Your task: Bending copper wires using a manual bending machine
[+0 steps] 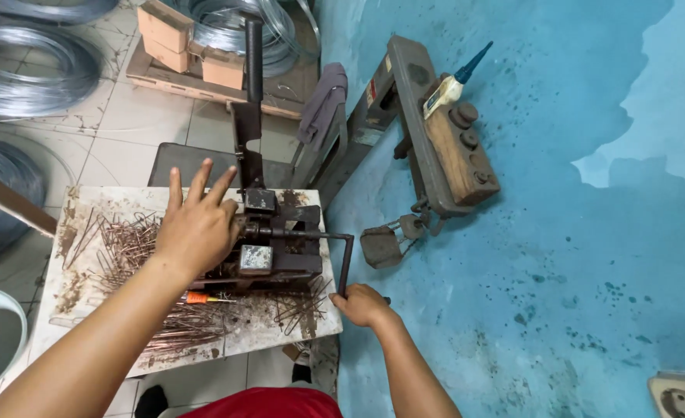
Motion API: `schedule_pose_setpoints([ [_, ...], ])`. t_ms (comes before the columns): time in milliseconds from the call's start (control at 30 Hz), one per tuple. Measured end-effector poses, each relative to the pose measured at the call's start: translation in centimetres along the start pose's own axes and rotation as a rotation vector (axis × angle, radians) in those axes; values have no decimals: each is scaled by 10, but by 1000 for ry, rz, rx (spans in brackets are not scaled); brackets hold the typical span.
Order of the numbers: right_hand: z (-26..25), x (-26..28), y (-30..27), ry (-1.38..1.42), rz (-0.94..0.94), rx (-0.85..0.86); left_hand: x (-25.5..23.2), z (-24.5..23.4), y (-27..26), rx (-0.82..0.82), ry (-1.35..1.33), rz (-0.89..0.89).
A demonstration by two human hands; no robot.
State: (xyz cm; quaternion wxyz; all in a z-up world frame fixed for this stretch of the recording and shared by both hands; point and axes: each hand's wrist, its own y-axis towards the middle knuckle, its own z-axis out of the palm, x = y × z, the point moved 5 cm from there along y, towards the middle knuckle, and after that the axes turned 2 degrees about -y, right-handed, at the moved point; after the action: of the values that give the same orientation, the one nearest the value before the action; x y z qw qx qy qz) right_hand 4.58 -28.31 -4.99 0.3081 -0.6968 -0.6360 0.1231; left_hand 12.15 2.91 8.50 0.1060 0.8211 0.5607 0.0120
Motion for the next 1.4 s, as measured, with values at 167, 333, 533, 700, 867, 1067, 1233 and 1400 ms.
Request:
schedule_pose_setpoints([
  [167,3,5,6,-41,-10,38,3,21,-15,248,19,-28],
  [333,15,13,20,-68,-25,-153,18,28,-21,6,-220,-40],
  [533,72,123,6,13,-313,-75,57,85,-91,-512,-489,-99],
  [700,132,217,32,-181,-751,-191,77,122,-157,-620,-509,-271],
  [867,151,259,64,-318,-779,-357,78,120,-192,-453,-581,-413],
  [1067,153,271,92,-401,-652,-90,84,134,-209,-558,-524,-474],
  [1233,170,269,113,-318,-673,-163,90,133,-215,-644,-498,-506],
  [1400,154,262,77,-343,-893,-767,91,128,-211,-585,-497,-500],
])
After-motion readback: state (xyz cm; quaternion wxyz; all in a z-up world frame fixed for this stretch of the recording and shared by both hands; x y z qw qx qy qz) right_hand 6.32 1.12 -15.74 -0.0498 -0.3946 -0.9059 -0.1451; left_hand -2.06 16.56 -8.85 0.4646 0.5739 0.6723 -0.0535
